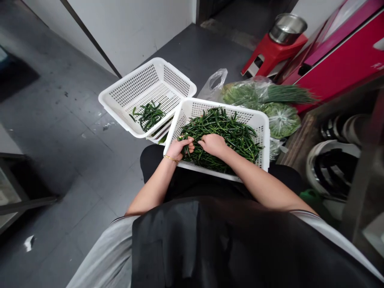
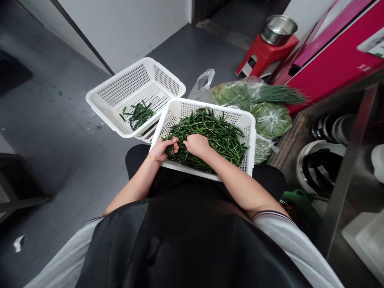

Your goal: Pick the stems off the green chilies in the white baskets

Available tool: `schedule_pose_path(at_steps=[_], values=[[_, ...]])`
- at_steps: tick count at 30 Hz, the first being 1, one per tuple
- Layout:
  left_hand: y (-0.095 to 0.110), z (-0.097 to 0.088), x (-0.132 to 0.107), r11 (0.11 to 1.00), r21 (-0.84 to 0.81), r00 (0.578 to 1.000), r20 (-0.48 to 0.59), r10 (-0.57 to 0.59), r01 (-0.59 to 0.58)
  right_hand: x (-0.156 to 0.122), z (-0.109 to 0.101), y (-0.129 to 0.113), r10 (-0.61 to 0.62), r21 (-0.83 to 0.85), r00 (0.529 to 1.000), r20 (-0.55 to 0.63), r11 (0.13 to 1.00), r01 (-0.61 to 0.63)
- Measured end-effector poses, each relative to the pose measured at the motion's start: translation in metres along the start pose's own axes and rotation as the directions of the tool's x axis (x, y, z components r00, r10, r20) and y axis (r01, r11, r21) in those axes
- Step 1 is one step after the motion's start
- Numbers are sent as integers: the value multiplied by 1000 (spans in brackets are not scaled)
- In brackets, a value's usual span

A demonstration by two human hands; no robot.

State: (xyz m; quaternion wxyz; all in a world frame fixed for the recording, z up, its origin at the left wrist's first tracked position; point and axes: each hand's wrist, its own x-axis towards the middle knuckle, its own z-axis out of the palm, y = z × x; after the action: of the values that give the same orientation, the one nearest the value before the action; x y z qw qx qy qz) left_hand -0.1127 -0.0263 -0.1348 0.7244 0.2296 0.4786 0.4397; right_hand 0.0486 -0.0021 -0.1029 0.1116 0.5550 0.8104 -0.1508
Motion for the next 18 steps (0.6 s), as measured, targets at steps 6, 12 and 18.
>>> schedule_pose_path(at_steps=[6, 12, 18], values=[[9, -14, -14, 998, -52, 998, 54, 21, -18, 40, 6, -24, 32, 24, 999, 12, 999, -32], [-6, 1, -13, 994, 110, 997, 78, 14, -23, 10, -5, 8, 12, 649, 998, 54, 759, -44], [-12, 20, -13, 989, 136, 981, 175, -78, 54, -14, 4, 8, -13, 366, 936, -351, 918, 150]])
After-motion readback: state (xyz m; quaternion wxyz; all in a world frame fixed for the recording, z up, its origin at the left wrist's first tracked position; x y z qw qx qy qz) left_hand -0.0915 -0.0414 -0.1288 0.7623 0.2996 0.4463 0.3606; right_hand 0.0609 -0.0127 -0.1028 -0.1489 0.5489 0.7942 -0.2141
